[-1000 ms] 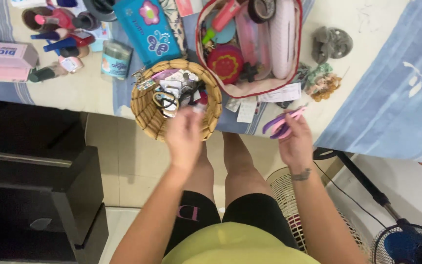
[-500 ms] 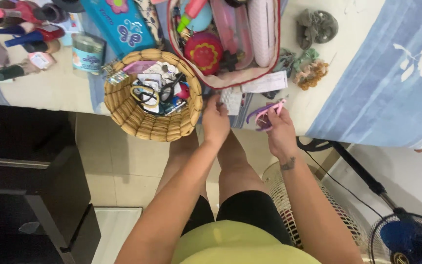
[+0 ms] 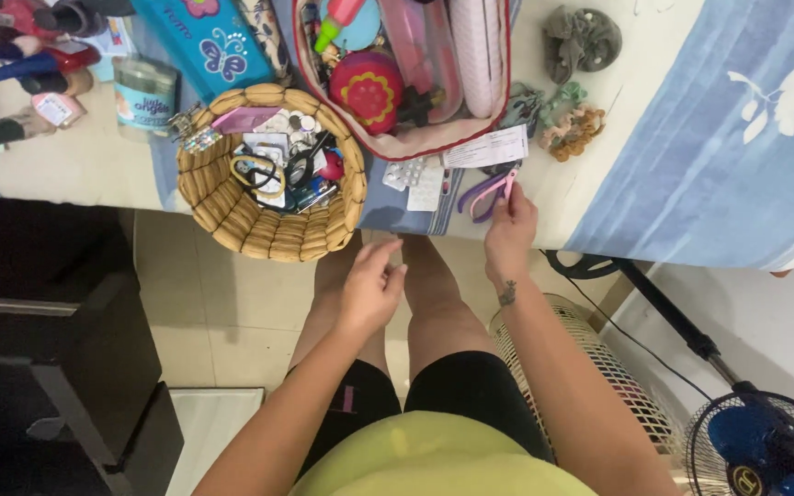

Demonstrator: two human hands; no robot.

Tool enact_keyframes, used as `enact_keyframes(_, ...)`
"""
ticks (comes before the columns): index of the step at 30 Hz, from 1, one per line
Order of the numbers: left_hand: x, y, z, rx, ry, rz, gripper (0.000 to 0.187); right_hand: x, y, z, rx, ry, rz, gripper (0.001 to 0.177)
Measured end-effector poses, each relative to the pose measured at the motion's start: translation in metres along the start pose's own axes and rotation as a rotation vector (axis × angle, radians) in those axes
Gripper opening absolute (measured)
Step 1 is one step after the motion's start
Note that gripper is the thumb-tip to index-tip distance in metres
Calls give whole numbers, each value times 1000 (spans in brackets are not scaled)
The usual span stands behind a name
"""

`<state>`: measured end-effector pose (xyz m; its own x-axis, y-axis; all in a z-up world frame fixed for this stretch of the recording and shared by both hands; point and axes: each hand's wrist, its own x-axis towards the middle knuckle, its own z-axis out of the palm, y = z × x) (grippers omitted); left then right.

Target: Organizing small personal items into a basket and placing objects into a nightstand drawer.

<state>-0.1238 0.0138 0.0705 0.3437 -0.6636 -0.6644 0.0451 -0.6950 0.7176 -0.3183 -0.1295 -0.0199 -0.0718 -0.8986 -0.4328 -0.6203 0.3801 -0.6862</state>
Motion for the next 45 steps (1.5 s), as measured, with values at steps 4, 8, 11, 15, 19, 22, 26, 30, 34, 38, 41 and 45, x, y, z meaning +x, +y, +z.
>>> enact_keyframes(4, -22, 14, -33, -14, 54, -29, 32, -3, -13, -9, 158, -211, 173, 29)
enact_keyframes(8, -31, 14, -76, 60, 303, 207, 22, -22, -60, -13, -111, -171, -98, 26)
enact_keyframes(11, -14, 5, -108, 98, 527, 264, 28, -42, -125, 4, -207, -145, -483, 30)
enact_keyframes(15, 14, -23, -131, 131, 712, 154, 55, -63, -184, 63, -195, -543, -815, 31)
enact_keyframes(19, 40, -15, -140, 287, 706, 127, 67, -73, -193, 161, -224, -772, -772, 29)
enact_keyframes(22, 49, -9, -139, 401, 700, 62, 77, -67, -186, 211, -357, -737, -773, 36)
enact_keyframes(26, 48, -24, -144, 296, 680, 10, 75, -68, -198, 225, -500, -788, -655, 41)
enact_keyframes(30, 49, -37, -149, 219, 646, 70, 67, -67, -211, 205, -596, -870, -583, 27)
enact_keyframes(34, 49, -35, -153, 189, 643, 73, 59, -81, -219, 174, -622, -905, -504, 35)
enact_keyframes(38, 51, -48, -145, 211, 665, 85, 45, -100, -232, 143, -432, -713, -692, 24)
enact_keyframes(41, 55, -45, -141, 231, 696, 101, 35, -99, -240, 119, -317, -602, -693, 23)
enact_keyframes(45, 52, -28, -152, 241, 681, 105, 23, -58, -189, 88, -76, -446, -304, 27)
